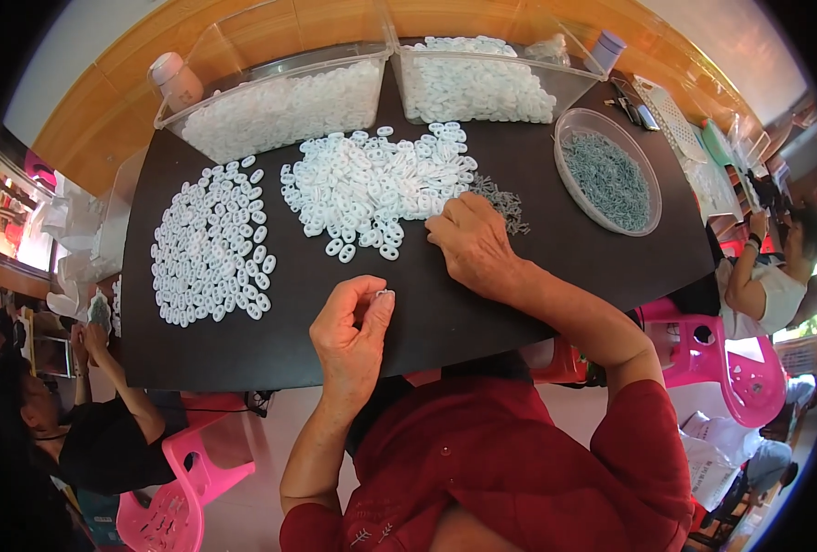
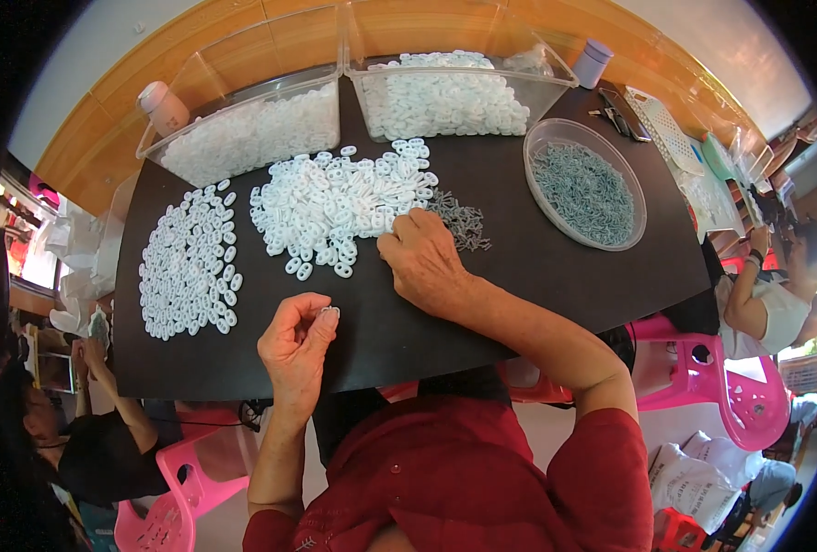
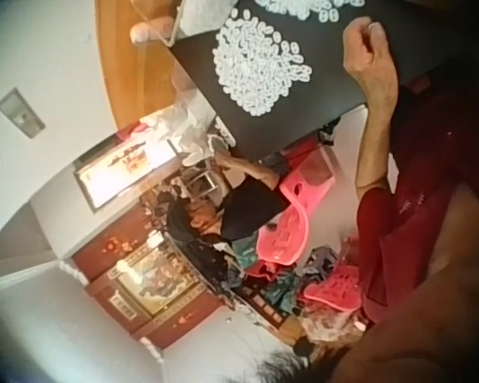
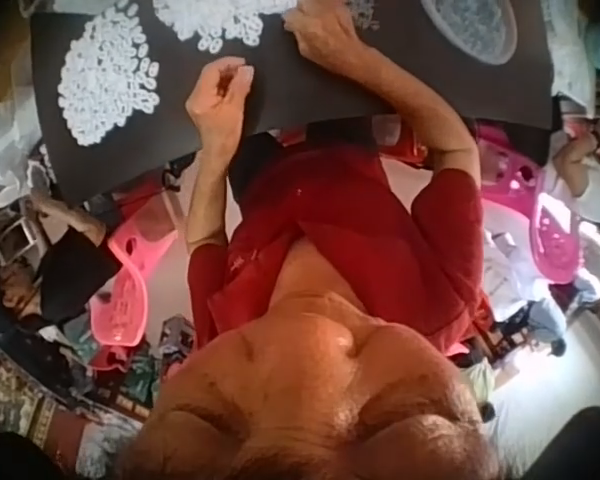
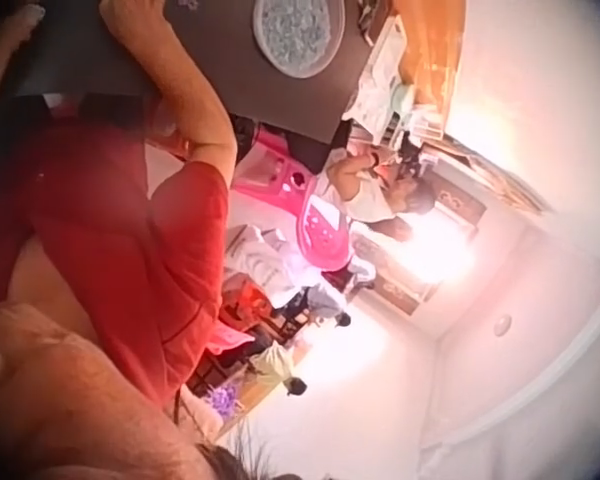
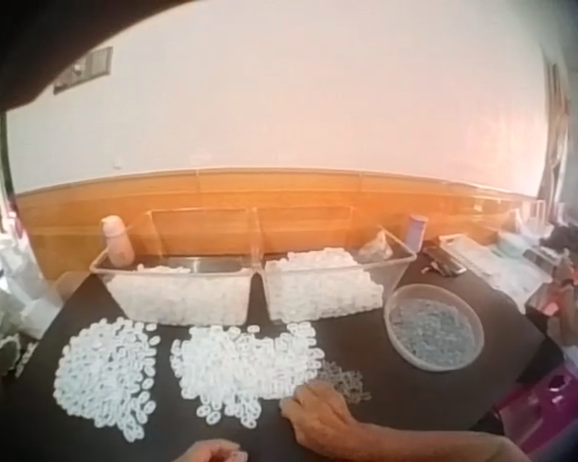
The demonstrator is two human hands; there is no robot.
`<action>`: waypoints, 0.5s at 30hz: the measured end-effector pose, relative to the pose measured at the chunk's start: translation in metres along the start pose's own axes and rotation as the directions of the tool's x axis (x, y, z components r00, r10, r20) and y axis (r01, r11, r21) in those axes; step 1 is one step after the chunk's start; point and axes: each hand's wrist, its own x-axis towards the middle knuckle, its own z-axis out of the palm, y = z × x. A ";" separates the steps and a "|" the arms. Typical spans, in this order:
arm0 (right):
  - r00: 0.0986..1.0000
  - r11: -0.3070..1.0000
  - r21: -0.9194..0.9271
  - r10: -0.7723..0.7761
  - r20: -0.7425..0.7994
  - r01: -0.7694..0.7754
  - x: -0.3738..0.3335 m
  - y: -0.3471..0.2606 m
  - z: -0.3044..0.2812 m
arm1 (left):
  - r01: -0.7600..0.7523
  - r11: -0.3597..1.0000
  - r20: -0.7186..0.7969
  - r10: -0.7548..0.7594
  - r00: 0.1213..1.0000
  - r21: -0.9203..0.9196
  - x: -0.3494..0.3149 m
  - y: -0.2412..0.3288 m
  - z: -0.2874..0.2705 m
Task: Manually joining small white and grey plastic components by hand.
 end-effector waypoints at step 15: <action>0.998 0.999 0.031 0.033 0.052 -0.035 0.003 -0.010 0.005 | 0.049 0.993 0.076 -0.041 0.996 -0.104 -0.004 -0.007 -0.002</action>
